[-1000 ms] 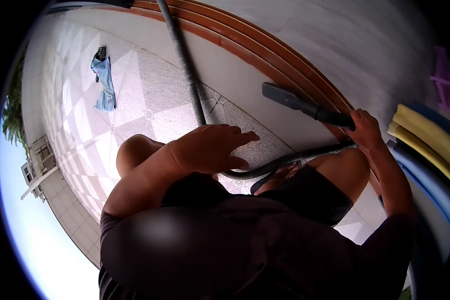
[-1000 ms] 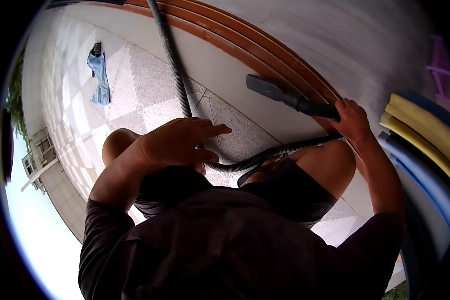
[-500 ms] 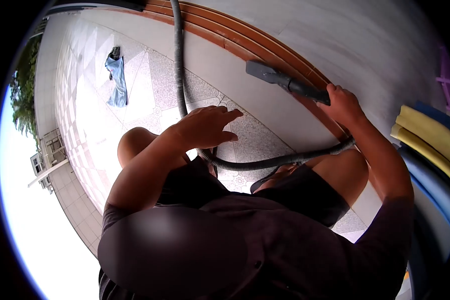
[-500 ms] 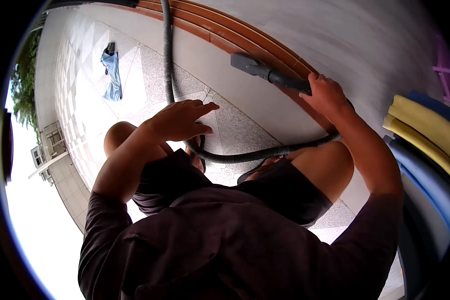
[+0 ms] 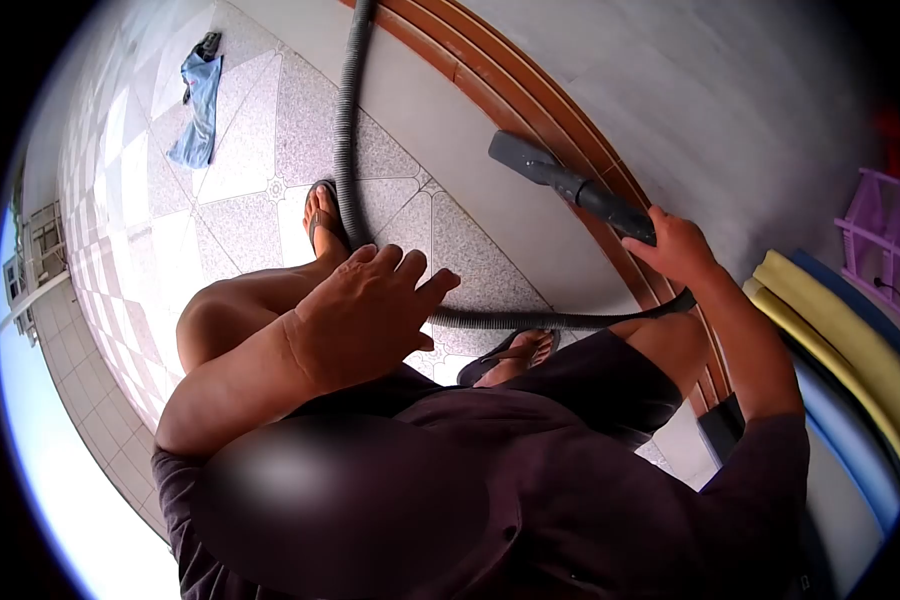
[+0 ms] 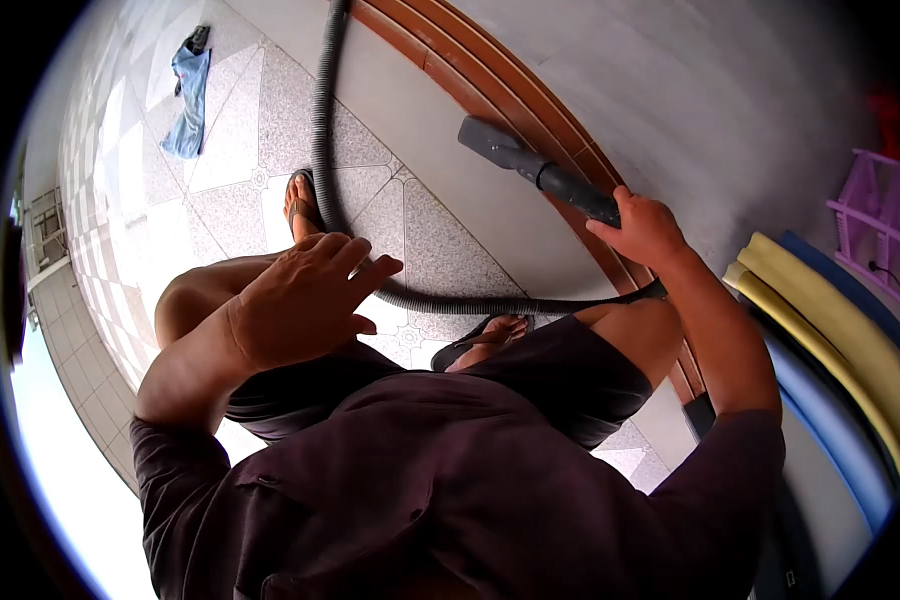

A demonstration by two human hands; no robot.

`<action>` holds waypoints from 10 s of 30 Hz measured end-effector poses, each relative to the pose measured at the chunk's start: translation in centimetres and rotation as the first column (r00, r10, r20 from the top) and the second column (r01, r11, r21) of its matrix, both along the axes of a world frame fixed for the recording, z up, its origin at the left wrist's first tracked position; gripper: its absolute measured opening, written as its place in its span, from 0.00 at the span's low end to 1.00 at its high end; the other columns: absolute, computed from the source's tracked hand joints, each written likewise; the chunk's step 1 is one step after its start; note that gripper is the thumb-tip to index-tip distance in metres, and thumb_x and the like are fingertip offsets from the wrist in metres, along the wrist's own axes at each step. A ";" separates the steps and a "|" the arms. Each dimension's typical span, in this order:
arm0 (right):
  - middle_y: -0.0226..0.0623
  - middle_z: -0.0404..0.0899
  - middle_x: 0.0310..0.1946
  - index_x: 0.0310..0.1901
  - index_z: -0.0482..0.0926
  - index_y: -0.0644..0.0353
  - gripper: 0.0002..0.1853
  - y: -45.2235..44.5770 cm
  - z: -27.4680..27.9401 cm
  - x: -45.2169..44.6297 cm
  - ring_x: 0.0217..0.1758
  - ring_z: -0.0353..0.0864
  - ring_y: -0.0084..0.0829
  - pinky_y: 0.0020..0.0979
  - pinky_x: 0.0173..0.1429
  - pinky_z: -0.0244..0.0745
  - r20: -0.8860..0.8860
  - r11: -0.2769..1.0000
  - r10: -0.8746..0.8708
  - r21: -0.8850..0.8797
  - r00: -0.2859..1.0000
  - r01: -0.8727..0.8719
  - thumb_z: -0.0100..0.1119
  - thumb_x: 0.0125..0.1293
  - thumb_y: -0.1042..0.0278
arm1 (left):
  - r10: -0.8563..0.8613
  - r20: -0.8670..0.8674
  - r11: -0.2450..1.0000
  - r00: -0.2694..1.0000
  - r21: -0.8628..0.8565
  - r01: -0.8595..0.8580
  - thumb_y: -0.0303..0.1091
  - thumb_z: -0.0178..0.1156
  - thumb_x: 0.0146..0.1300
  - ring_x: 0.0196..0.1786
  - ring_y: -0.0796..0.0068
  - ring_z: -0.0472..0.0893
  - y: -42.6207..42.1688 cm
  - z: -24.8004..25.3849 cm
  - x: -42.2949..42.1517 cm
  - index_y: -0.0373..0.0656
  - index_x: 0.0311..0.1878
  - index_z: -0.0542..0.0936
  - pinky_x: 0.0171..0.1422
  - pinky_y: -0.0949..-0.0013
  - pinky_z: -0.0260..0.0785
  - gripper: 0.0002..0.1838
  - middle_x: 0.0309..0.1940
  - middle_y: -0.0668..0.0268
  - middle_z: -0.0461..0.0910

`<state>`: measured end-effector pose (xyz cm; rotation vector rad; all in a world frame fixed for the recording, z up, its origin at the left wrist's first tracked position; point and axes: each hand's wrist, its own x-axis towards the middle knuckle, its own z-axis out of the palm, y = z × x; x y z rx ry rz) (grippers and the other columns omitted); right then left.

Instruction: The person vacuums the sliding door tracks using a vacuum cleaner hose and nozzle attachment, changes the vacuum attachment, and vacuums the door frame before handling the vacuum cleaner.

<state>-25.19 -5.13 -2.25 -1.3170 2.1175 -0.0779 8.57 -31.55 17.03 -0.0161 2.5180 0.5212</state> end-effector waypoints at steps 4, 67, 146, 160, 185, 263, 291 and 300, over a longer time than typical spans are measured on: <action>0.55 0.88 0.37 0.50 0.81 0.66 0.33 -0.6 -1.0 4.0 0.43 0.89 0.56 0.50 0.50 0.82 0.157 0.965 -0.069 0.260 0.985 0.026 0.75 0.57 0.43 | 0.087 -0.043 0.967 0.995 0.246 -0.074 0.46 0.70 0.66 0.56 0.60 0.83 -0.8 1.9 0.5 0.43 0.71 0.76 0.65 0.59 0.75 0.33 0.50 0.58 0.82; 0.39 0.79 0.26 0.50 0.70 0.62 0.31 -52.5 -8.1 15.6 0.16 0.78 0.33 0.38 0.16 0.74 0.621 0.798 -0.474 0.004 0.624 0.602 0.77 0.59 0.47 | -0.002 -0.504 1.000 0.864 0.004 0.004 0.40 0.48 0.81 0.55 0.59 0.87 -11.6 5.3 6.8 0.44 0.69 0.79 0.57 0.61 0.81 0.21 0.61 0.61 0.85; 0.41 0.78 0.44 0.78 0.65 0.42 0.38 -21.2 6.3 28.2 0.45 0.83 0.44 0.44 0.50 0.83 -0.208 0.840 -0.488 0.152 0.848 0.521 0.71 0.68 0.58 | 0.364 0.272 0.925 0.891 0.009 -0.381 0.46 0.59 0.72 0.70 0.47 0.76 -48.9 -31.6 9.0 0.59 0.77 0.66 0.73 0.49 0.73 0.32 0.72 0.59 0.73; 0.50 0.84 0.46 0.72 0.70 0.46 0.32 -5.5 14.1 28.7 0.47 0.88 0.54 0.52 0.54 0.84 -0.497 0.421 -0.678 0.341 0.541 0.841 0.68 0.67 0.60 | 0.056 0.207 0.877 0.977 -0.478 0.051 0.45 0.62 0.71 0.48 0.50 0.89 -54.7 -35.4 9.0 0.50 0.58 0.76 0.51 0.46 0.83 0.17 0.52 0.58 0.81; 0.39 0.87 0.35 0.59 0.83 0.51 0.23 -6.4 12.8 25.7 0.37 0.86 0.36 0.39 0.47 0.81 -0.142 0.321 -0.933 0.082 0.330 0.943 0.70 0.62 0.57 | -0.100 0.206 0.909 0.973 -0.379 0.173 0.45 0.74 0.63 0.71 0.43 0.77 -56.8 -31.1 8.9 0.54 0.79 0.65 0.68 0.47 0.76 0.43 0.77 0.49 0.68; 0.40 0.83 0.57 0.74 0.73 0.61 0.30 15.8 35.6 -6.6 0.55 0.83 0.37 0.33 0.62 0.79 0.065 0.269 -0.937 -0.487 0.342 0.831 0.54 0.81 0.49 | 0.369 0.851 -0.924 -0.372 0.379 -0.049 0.52 0.65 0.75 0.36 0.56 0.75 -68.3 -34.7 7.8 0.51 0.64 0.59 0.44 0.50 0.78 0.29 0.39 0.57 0.69; 0.40 0.80 0.48 0.68 0.72 0.63 0.30 3.6 34.5 12.2 0.50 0.82 0.36 0.34 0.55 0.79 0.000 -0.019 -0.999 -0.822 -0.034 0.570 0.65 0.70 0.55 | 0.876 0.362 -0.268 0.320 0.915 -0.301 0.39 0.66 0.73 0.29 0.62 0.83 -69.5 -11.9 -37.7 0.37 0.56 0.80 0.33 0.58 0.79 0.17 0.39 0.56 0.85; 0.31 0.75 0.28 0.53 0.76 0.62 0.14 -28.1 26.2 9.8 0.27 0.72 0.21 0.26 0.33 0.69 0.533 -0.370 -0.839 -0.706 0.109 0.603 0.66 0.72 0.67 | 0.920 0.250 0.247 0.303 0.232 -0.941 0.68 0.73 0.56 0.56 0.43 0.87 -66.0 -30.9 -27.8 0.41 0.81 0.52 0.35 0.44 0.85 0.62 0.63 0.42 0.79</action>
